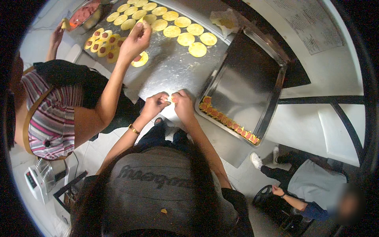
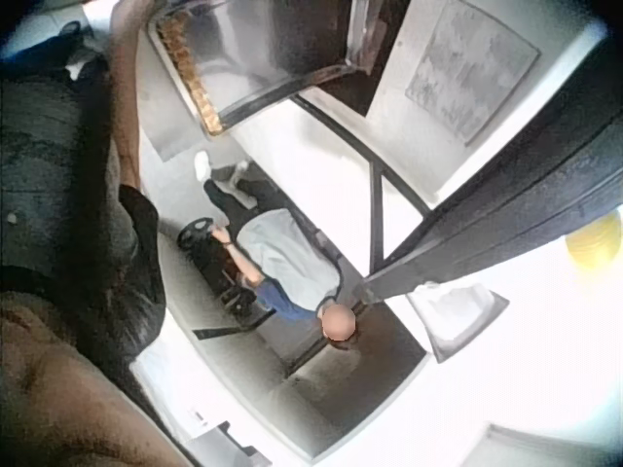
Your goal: The person folds small round dough pieces with a red filling into half-moon shapes and places them on a metal tray. Another person adds filling to additional dough pieces on the table. The camera wearer continues folding and arranging the pastries in rows on the tray.
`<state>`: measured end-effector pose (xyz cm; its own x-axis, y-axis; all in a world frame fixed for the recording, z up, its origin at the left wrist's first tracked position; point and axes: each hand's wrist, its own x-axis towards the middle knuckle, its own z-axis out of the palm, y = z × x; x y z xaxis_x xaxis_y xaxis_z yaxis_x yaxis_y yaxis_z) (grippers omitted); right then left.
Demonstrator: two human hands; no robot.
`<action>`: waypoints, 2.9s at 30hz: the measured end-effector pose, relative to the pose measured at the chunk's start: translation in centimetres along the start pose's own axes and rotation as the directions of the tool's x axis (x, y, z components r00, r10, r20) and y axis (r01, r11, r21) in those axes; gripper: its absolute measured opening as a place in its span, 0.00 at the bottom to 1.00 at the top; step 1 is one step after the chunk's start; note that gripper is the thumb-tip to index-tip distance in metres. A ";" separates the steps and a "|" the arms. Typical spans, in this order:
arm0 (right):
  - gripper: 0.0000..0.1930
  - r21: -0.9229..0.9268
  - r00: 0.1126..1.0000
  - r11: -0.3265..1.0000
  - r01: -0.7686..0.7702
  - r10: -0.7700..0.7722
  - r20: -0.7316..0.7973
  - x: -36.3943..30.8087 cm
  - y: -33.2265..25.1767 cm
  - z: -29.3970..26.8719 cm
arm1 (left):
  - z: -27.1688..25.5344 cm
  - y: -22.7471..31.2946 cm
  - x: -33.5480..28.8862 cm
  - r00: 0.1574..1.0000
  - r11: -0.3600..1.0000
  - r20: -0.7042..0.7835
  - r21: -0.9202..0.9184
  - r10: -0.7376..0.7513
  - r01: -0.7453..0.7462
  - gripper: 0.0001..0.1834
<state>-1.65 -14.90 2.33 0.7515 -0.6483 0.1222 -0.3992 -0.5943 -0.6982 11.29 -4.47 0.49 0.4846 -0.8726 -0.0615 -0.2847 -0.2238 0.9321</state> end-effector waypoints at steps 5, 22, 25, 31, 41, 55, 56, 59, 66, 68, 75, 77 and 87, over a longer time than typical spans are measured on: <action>0.09 0.073 0.962 0.989 -0.127 0.141 -0.235 0.4 3.3 -8.3 | -2.0 -1.1 -0.6 0.997 0.996 0.017 -0.045 -0.076 0.077 0.15; 0.21 -0.141 0.980 0.977 -0.159 0.174 0.098 0.8 9.8 -11.3 | -0.7 0.3 -0.3 0.989 0.991 0.062 0.020 -0.132 0.131 0.14; 0.20 -0.158 0.980 0.976 -0.148 0.166 0.106 0.9 9.7 -11.5 | -0.6 0.7 -0.3 0.989 0.992 0.070 0.022 -0.129 0.128 0.14; 0.20 -0.154 0.982 0.980 -0.124 0.143 0.122 1.3 9.4 -11.6 | -0.4 -0.6 0.0 0.995 0.995 -0.014 0.007 -0.095 0.095 0.12; 0.28 0.113 0.949 0.944 -0.309 0.315 -0.034 -1.8 7.1 -14.9 | -7.2 -5.5 9.4 0.688 0.885 -0.724 0.348 0.043 0.311 0.15; 0.20 0.298 0.985 0.940 -0.167 0.175 0.003 -3.6 3.8 -10.3 | -8.5 -6.6 11.1 0.683 0.788 -0.514 -0.598 -0.519 0.148 0.07; 0.18 0.371 0.982 0.909 -0.189 0.185 0.046 -3.2 3.7 -8.8 | -7.8 -7.7 10.5 0.729 0.631 -0.407 -0.774 -0.550 0.044 0.07; 0.16 0.578 0.954 0.760 -0.297 0.262 0.146 -1.6 3.3 -3.6 | -4.8 -2.7 7.4 0.821 0.285 -0.242 -0.953 -0.517 -0.102 0.07; 0.11 0.890 0.778 -0.032 -0.454 0.472 0.414 2.3 -1.6 3.2 | -0.5 0.5 0.5 0.923 0.355 -0.132 -0.935 -0.361 0.005 0.07; 0.08 0.853 0.783 0.203 -0.481 0.538 0.313 2.2 -0.9 3.8 | -0.5 0.3 -0.3 0.891 0.616 -0.212 -0.782 -0.401 0.091 0.08; 0.15 0.648 0.855 0.625 -0.435 0.513 0.079 0.8 3.4 6.2 | -1.0 -1.9 -0.7 0.932 0.937 -0.212 -0.256 -0.293 0.237 0.19; 0.16 0.716 0.847 0.550 -0.430 0.521 0.107 0.8 3.2 6.1 | -0.8 -2.5 -0.4 0.928 0.882 -0.156 -0.396 -0.339 0.256 0.19; 0.13 0.722 0.917 0.603 -0.339 0.383 0.111 0.2 2.2 5.0 | -0.6 -2.0 0.6 0.956 0.901 -0.058 -0.352 -0.289 0.251 0.13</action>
<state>0.28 -13.96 -2.71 0.5948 -0.7692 -0.2336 -0.1168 0.2049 -0.9718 12.65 -4.31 -1.21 0.5931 -0.7440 -0.3076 0.1566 -0.2682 0.9506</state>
